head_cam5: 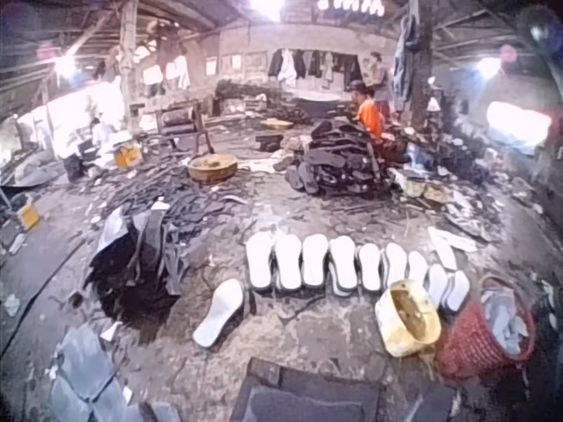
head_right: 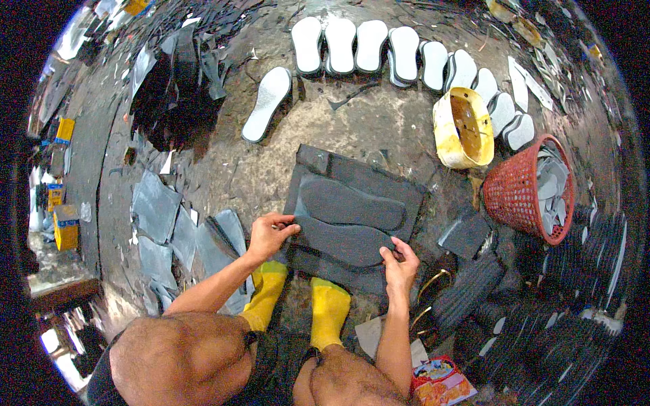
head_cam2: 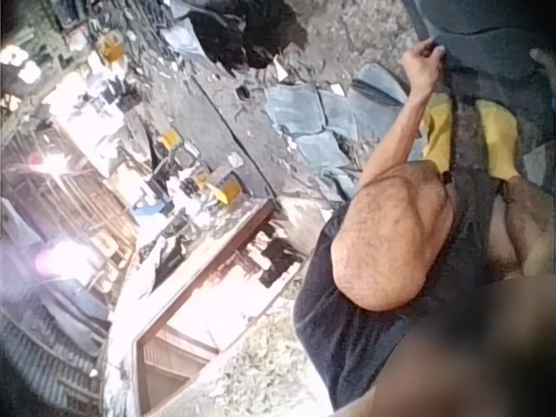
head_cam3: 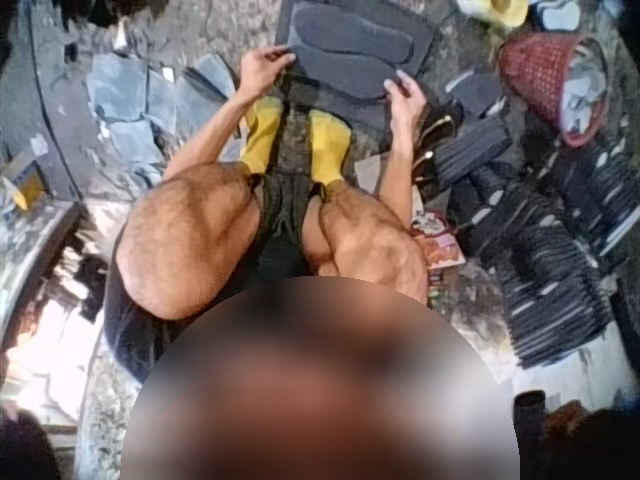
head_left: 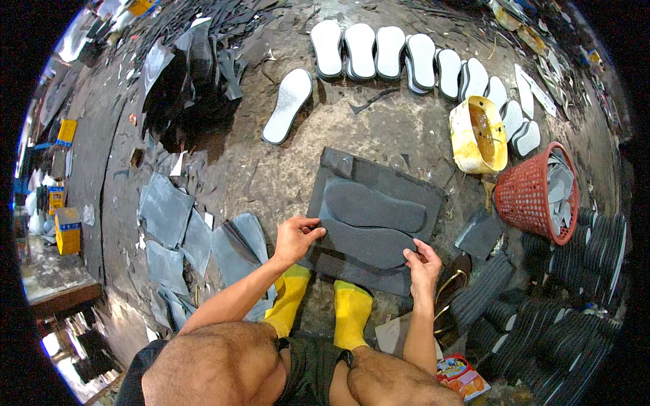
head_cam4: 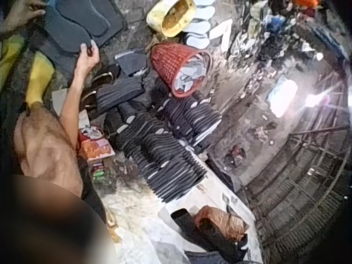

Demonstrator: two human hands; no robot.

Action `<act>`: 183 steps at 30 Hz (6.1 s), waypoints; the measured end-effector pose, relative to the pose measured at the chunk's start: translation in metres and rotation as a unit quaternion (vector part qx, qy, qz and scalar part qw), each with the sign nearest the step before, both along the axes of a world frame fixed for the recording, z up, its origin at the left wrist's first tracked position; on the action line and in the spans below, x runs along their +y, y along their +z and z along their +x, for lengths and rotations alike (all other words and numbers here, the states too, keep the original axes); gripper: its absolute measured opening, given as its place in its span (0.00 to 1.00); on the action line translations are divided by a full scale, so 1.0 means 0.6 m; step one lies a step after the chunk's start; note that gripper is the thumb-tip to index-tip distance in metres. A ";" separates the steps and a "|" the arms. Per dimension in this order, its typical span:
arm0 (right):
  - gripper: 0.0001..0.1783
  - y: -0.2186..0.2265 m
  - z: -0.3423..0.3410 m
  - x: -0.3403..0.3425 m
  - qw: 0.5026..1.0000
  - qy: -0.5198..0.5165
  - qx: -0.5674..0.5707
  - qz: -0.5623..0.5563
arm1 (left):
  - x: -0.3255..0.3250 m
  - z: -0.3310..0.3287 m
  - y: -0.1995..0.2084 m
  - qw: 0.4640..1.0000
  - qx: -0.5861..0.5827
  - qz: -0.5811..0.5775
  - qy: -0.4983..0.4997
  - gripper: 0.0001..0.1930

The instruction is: The person repeatedly picks up a white slipper sole and a black rubber outsole, aligns them, presses them together, and places the assembled slipper on the floor. The process is repeated multiple times with new pairs.

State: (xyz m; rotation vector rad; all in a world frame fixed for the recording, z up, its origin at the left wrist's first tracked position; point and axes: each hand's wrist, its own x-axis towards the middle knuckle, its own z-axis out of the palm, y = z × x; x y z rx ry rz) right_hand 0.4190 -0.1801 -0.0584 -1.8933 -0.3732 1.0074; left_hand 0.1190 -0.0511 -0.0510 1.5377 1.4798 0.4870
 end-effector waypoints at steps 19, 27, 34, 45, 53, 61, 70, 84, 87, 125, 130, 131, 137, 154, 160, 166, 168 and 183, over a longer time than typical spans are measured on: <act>0.23 0.046 0.010 -0.045 0.976 -0.213 -0.020 0.027 | 0.040 0.122 0.084 0.907 0.043 0.069 -0.412 0.33; 0.31 0.230 -0.082 0.024 0.930 -0.035 0.280 0.236 | 0.111 0.105 0.193 0.742 -0.407 -0.529 0.056 0.35; 0.34 0.355 -0.042 0.093 0.965 0.034 0.093 0.244 | 0.080 0.094 0.289 0.877 -0.348 -0.290 -0.158 0.30; 0.39 0.344 -0.044 0.094 0.947 0.026 0.202 0.249 | 0.087 0.081 0.278 0.810 -0.432 -0.390 -0.079 0.33; 0.31 0.417 -0.007 0.150 0.780 0.188 -0.557 0.212 | 0.068 0.079 0.293 0.882 -0.343 -0.171 -0.273 0.28; 0.10 0.418 -0.032 0.164 0.746 0.231 -0.514 0.356 | 0.042 0.052 0.288 0.903 -0.313 -0.165 -0.245 0.27; 0.07 0.425 -0.028 0.159 0.839 0.243 -0.361 0.327 | 0.044 0.034 0.305 0.894 -0.288 -0.136 -0.315 0.25; 0.49 0.383 -0.028 0.157 0.891 0.415 -0.066 0.173 | 0.059 0.048 0.302 0.935 -0.323 -0.145 0.034 0.13; 0.47 0.372 -0.018 0.185 0.876 0.434 0.089 0.189 | 0.056 0.038 0.263 0.912 -0.376 -0.160 0.040 0.14; 0.24 -0.005 -0.010 -0.005 0.870 0.160 -0.438 -0.159 | -0.024 0.054 -0.048 0.953 -0.152 -0.210 0.159 0.39; 0.23 0.009 0.006 0.006 0.985 -0.003 -0.166 0.051 | -0.028 0.026 -0.051 0.886 -0.261 -0.372 0.095 0.24; 0.26 0.008 0.017 0.009 0.988 0.001 -0.152 0.017 | -0.031 0.027 -0.047 0.880 -0.287 -0.367 0.094 0.23; 0.23 0.032 0.043 0.018 0.977 -0.082 0.196 0.023 | -0.033 -0.009 -0.024 0.876 -0.335 -0.346 0.007 0.23; 0.26 0.390 -0.148 0.190 0.943 0.153 -0.082 0.283 | 0.399 -0.263 0.422 0.844 -0.455 -0.015 0.283 0.22; 0.23 0.358 -0.162 0.136 0.953 0.103 -0.190 0.213 | 0.363 -0.428 0.321 0.802 -0.289 0.323 0.411 0.27; 0.22 0.328 -0.175 0.140 0.971 0.137 -0.113 0.160 | -0.051 -0.455 0.045 0.903 0.095 0.103 0.407 0.22; 0.20 0.295 -0.210 0.162 0.963 0.188 -0.129 0.146 | -0.149 -0.404 -0.012 0.893 0.161 0.038 0.418 0.26; 0.15 0.042 -0.472 0.092 0.629 0.695 -0.344 0.055 | -0.193 -0.347 -0.036 0.869 -0.143 0.054 0.471 0.17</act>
